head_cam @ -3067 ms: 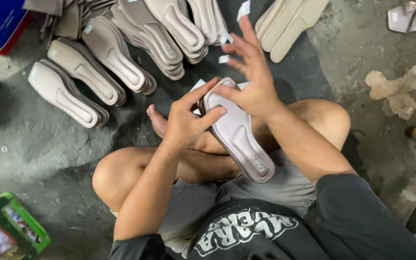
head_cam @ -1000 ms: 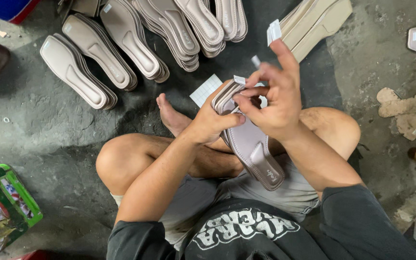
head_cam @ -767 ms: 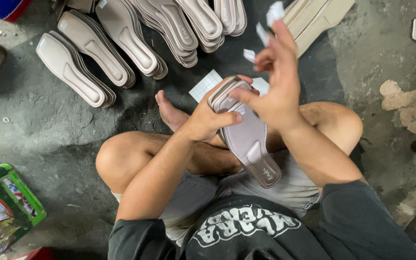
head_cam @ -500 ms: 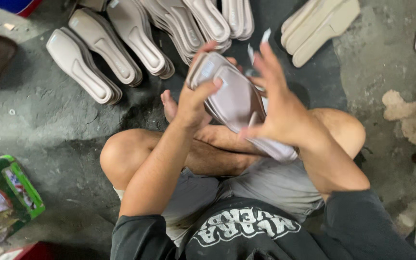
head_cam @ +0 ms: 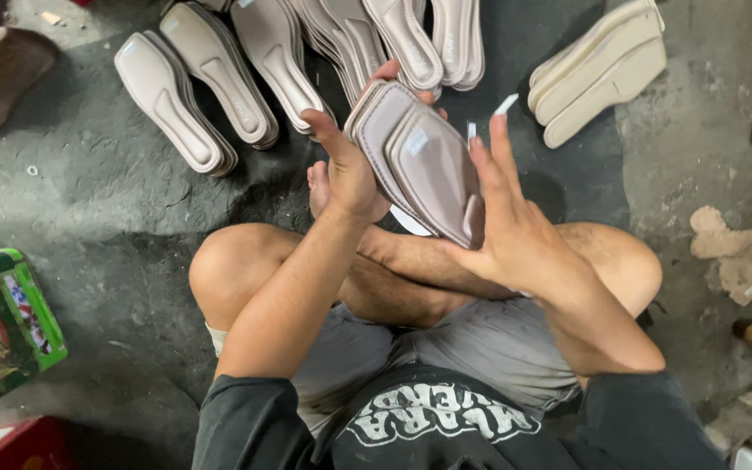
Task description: The person sits on the floor and applies small adhesive labels to the heel area of shoe insoles. They peel labels from a sheet, press them onto each insole, and stack the labeled insoles into a pile.
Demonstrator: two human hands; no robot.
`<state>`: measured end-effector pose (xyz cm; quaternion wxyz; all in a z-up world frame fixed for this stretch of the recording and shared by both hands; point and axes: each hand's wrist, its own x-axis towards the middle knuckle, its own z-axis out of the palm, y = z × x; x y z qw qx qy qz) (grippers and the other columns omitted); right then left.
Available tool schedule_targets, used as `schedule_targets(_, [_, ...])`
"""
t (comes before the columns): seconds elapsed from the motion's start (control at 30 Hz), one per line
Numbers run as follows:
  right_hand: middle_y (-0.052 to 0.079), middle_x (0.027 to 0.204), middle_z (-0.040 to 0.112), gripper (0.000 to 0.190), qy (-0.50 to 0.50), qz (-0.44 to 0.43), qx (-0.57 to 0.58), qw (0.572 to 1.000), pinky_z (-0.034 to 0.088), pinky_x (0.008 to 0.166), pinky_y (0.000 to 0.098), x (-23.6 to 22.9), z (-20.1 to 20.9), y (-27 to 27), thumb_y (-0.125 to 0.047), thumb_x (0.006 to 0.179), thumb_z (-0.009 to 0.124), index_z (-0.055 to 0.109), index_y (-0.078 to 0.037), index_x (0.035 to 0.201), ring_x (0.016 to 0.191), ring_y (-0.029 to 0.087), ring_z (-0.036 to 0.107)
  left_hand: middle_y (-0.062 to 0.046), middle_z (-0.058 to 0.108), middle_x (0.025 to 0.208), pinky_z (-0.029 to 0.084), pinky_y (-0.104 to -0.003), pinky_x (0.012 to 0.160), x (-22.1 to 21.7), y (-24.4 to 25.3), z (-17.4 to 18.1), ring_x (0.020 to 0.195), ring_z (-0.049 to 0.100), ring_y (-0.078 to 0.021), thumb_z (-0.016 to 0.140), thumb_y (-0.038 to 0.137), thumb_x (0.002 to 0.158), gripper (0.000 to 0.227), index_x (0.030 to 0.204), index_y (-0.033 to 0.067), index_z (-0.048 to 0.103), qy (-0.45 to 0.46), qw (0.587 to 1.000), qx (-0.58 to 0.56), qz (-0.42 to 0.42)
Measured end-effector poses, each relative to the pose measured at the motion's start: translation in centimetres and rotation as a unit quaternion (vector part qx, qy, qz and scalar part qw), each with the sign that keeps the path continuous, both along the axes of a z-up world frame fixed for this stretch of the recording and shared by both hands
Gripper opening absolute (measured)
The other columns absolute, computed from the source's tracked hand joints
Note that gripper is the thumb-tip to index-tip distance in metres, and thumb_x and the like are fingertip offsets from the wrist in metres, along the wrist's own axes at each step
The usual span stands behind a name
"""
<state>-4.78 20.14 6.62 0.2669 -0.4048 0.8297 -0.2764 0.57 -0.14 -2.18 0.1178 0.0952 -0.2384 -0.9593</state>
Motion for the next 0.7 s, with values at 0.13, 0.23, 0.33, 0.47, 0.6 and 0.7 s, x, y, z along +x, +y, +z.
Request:
schedule_targets(0.13, [0.03,0.163,-0.01,0.143,0.021,0.065,-0.007,0.998,0.043,0.109,0.0539,-0.3,1.8,0.9,-0.035,0.058,0.102,0.004,0.0,0.156,0.144,0.054,0.031,-0.019,0.067,0.122,0.057,-0.051,0.099,-0.1,0.1,0.0,0.111,0.07,-0.0373,0.026,0.092,0.082,0.108,0.15,0.0099,0.042,-0.008,0.997,0.071,0.003])
schedule_targets(0.23, [0.027,0.171,0.002,0.144,-0.124,0.052,-0.134,0.982,0.034,0.118,0.0553,-2.1,3.3,2.8,-0.024,0.053,0.093,0.001,-0.001,0.162,0.151,0.045,0.033,-0.02,0.068,0.12,0.058,-0.052,0.101,0.0,1.3,-0.5,0.112,0.069,-0.0377,0.022,0.089,0.09,0.103,0.149,0.0075,0.043,-0.012,0.995,0.096,-0.034])
schedule_targets(0.33, [0.019,0.163,0.031,0.109,-0.214,-0.104,-0.308,0.921,0.048,0.115,0.0442,-3.3,2.7,4.4,-0.013,0.075,0.089,0.025,-0.007,0.164,0.139,0.024,0.048,-0.02,0.069,0.118,0.057,-0.051,0.101,0.4,3.4,-0.9,0.112,0.069,-0.037,0.022,0.086,0.092,0.1,0.15,0.0082,0.045,-0.028,0.988,0.125,-0.083])
schedule_targets(0.47, [0.014,0.147,0.049,0.09,-0.215,-0.198,-0.39,0.873,0.049,0.108,0.0355,-3.2,-1.8,4.5,0.009,0.089,0.087,0.033,-0.01,0.158,0.097,0.015,0.067,-0.018,0.068,0.121,0.055,-0.048,0.103,1.0,6.4,-1.9,0.114,0.067,-0.0334,0.022,0.082,0.097,0.097,0.149,0.0042,0.047,-0.018,0.979,0.15,-0.138])
schedule_targets(0.6, [0.015,0.15,0.05,0.083,-0.243,-0.189,-0.36,0.881,0.046,0.114,0.0338,-2.6,-5.1,2.5,0.012,0.091,0.084,0.035,-0.009,0.154,0.094,0.014,0.071,-0.016,0.065,0.132,0.05,-0.042,0.113,1.2,7.4,-2.4,0.126,0.062,-0.0276,0.022,0.077,0.102,0.094,0.149,-0.0007,0.047,-0.031,0.98,0.136,-0.143])
schedule_targets(0.7, [0.014,0.148,0.048,0.079,-0.239,-0.185,-0.346,0.888,0.044,0.116,0.0326,-2.3,-5.5,1.5,0.012,0.093,0.084,0.036,-0.007,0.153,0.096,0.014,0.072,-0.016,0.063,0.136,0.049,-0.043,0.115,1.3,7.7,-2.5,0.128,0.06,-0.0273,0.023,0.075,0.101,0.092,0.147,-0.001,0.047,-0.033,0.982,0.129,-0.136])
